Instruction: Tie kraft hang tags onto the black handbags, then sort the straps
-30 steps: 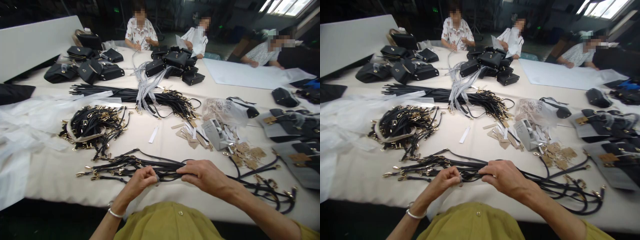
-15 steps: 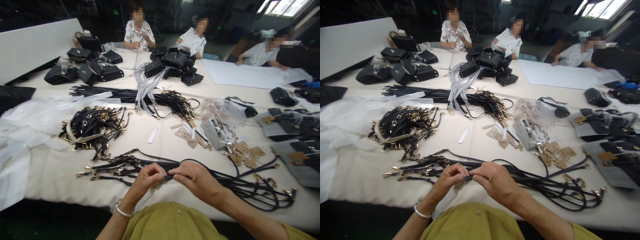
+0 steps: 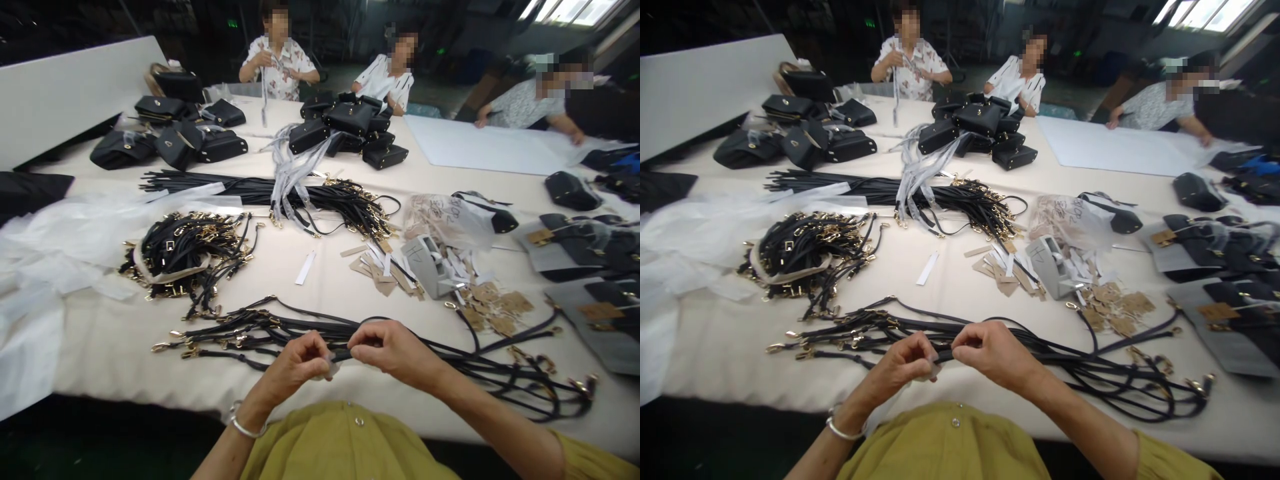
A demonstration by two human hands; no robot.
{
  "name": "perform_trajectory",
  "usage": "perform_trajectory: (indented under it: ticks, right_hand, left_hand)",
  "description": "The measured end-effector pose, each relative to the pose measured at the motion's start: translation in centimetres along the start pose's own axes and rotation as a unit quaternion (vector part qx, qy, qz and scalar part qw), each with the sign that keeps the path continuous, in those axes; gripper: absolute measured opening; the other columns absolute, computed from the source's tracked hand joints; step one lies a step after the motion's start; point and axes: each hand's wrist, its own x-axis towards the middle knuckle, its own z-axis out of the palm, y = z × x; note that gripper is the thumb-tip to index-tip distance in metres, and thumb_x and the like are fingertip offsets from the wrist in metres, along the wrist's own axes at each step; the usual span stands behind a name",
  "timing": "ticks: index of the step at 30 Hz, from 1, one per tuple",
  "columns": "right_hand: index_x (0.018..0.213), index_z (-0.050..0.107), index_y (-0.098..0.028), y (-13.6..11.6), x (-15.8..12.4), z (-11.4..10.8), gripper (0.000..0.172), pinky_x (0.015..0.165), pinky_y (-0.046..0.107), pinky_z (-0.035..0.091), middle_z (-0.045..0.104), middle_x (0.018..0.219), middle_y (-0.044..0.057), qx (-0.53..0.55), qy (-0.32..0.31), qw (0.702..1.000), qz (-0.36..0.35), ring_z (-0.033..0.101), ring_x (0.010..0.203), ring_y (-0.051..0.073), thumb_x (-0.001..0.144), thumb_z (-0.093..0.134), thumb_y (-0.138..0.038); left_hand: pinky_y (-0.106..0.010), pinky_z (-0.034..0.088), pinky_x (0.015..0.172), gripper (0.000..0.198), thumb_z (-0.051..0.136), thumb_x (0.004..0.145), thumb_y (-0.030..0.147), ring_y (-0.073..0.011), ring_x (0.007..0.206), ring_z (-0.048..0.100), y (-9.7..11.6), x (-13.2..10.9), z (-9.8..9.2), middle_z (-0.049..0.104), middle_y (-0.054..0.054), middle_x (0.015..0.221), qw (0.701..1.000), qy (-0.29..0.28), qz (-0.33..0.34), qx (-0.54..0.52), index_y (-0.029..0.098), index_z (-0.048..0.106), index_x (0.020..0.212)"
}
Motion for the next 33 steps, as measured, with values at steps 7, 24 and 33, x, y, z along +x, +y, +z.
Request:
perform_trajectory:
  ticks: [7,24,33]
  right_hand:
    - [0.091,0.078,-0.03,0.2,0.1,0.8,0.017,0.081,0.029,0.045,0.078,0.091,-0.003,-0.142,0.018,0.987,-0.073,0.068,0.087,0.016,0.08,0.065,-0.029]
    - [0.078,0.069,-0.018,3.4,0.2,-0.1,0.02,0.055,0.023,0.034,0.061,0.063,-0.004,0.029,-0.19,0.981,0.029,0.046,0.056,0.008,0.08,0.062,-0.037]
    - [0.08,0.066,-0.019,2.7,0.2,2.3,0.026,0.061,0.033,0.021,0.072,0.081,0.004,-0.393,0.028,0.895,-0.21,0.057,0.069,0.015,0.096,0.048,-0.029]
  left_hand:
    - [-0.022,0.049,0.062,0.014,0.07,0.071,0.021,-0.0138,0.066,0.066,0.1,0.4,0.8,0.071,-0.001,0.069,0.999,0.021,0.002,0.049,0.016,0.059,0.079]
    - [-0.018,0.038,0.05,0.019,0.071,0.073,0.025,-0.009,0.057,0.056,0.0,0.4,0.1,0.07,-0.001,0.07,0.997,-0.003,-0.023,0.079,0.016,0.054,0.077]
    - [-0.022,0.049,0.054,0.032,0.078,0.068,0.03,-0.0179,0.059,0.069,0.0,1.6,0.4,0.072,-0.004,0.066,0.996,-0.055,-0.071,-0.003,0.018,0.049,0.078]
